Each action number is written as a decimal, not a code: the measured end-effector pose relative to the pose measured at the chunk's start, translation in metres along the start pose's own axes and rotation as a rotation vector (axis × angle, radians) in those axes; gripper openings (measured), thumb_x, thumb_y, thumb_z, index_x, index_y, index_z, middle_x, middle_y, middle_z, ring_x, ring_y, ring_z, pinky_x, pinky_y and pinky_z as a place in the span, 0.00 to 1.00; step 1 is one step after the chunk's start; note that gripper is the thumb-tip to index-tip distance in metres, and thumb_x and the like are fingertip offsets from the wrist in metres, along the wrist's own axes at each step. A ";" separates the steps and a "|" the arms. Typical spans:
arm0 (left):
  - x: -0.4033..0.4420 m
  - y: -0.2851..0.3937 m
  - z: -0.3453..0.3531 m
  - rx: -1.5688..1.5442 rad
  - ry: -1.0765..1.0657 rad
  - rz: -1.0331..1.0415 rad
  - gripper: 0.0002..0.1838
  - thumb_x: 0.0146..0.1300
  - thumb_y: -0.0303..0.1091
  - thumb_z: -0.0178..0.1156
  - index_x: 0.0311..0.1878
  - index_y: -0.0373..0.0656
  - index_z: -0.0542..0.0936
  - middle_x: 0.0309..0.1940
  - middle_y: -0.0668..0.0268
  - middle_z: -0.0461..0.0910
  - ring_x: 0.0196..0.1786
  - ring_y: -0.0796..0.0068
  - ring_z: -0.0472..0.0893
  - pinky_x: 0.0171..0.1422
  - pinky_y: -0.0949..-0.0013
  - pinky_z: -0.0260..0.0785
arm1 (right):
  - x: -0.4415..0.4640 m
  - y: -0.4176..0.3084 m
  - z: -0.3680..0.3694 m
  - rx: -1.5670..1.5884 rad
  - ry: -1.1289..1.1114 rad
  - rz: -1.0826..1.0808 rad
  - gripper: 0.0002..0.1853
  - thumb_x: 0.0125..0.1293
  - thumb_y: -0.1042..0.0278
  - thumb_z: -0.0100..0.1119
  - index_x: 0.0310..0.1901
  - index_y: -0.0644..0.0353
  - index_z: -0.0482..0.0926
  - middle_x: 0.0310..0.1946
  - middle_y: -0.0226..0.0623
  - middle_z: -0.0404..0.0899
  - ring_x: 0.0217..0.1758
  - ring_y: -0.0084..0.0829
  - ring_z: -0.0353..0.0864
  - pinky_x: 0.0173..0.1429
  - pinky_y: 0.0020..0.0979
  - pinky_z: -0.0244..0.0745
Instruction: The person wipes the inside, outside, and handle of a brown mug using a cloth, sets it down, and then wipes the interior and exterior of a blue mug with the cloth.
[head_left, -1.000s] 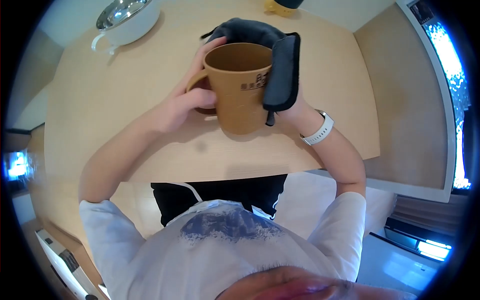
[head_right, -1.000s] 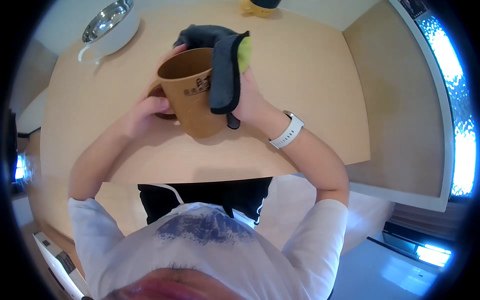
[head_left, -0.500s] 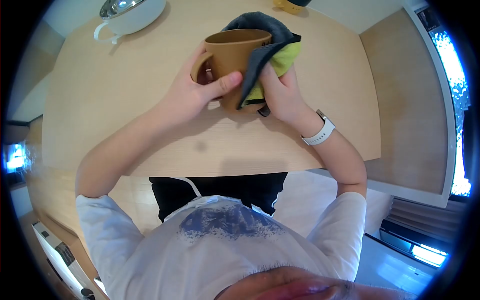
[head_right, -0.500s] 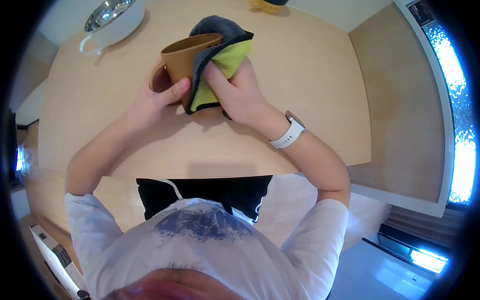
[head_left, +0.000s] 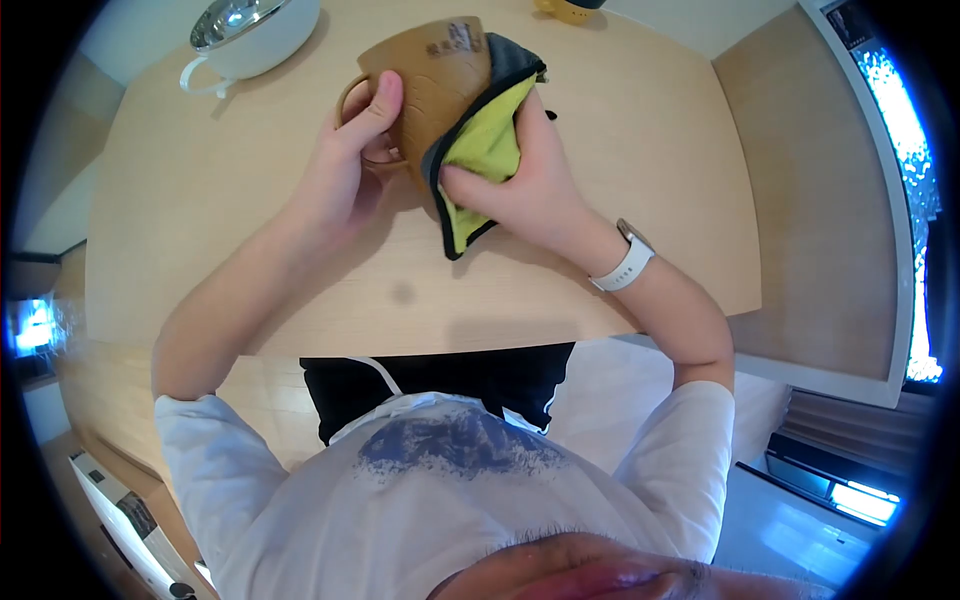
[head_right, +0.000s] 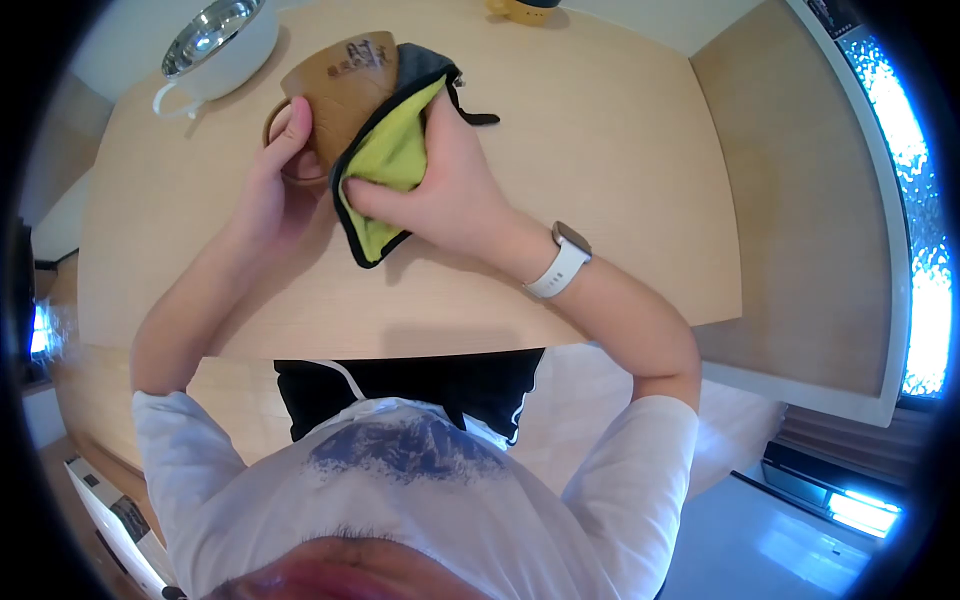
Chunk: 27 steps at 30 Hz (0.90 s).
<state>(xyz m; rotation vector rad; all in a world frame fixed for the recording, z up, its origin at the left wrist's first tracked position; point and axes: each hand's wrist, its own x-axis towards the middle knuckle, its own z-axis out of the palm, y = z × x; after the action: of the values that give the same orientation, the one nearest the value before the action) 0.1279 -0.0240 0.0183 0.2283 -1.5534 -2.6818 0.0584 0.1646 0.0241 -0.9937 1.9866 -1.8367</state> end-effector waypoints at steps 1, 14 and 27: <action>0.000 0.001 0.003 0.002 0.000 0.003 0.27 0.74 0.55 0.63 0.64 0.46 0.75 0.53 0.71 0.82 0.54 0.79 0.82 0.59 0.68 0.73 | 0.000 0.001 0.000 -0.087 -0.007 -0.076 0.41 0.53 0.64 0.79 0.64 0.66 0.64 0.55 0.44 0.78 0.58 0.37 0.80 0.63 0.37 0.78; -0.005 -0.017 -0.003 0.368 -0.119 0.324 0.35 0.68 0.44 0.73 0.70 0.36 0.71 0.58 0.59 0.80 0.58 0.69 0.82 0.60 0.63 0.80 | -0.006 0.007 -0.001 -0.060 0.034 -0.122 0.22 0.65 0.75 0.67 0.58 0.66 0.72 0.51 0.41 0.83 0.54 0.33 0.83 0.59 0.35 0.79; -0.001 -0.003 -0.011 0.388 -0.312 0.186 0.45 0.62 0.55 0.75 0.75 0.41 0.68 0.63 0.59 0.78 0.65 0.63 0.79 0.70 0.60 0.72 | -0.006 0.038 -0.039 -0.082 0.029 0.046 0.19 0.85 0.62 0.42 0.69 0.62 0.64 0.53 0.39 0.78 0.58 0.29 0.78 0.64 0.36 0.77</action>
<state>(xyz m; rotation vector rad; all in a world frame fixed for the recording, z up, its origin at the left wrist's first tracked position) 0.1303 -0.0326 0.0105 -0.3289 -2.0579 -2.3387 0.0274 0.1971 -0.0071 -0.9408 2.0986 -1.7684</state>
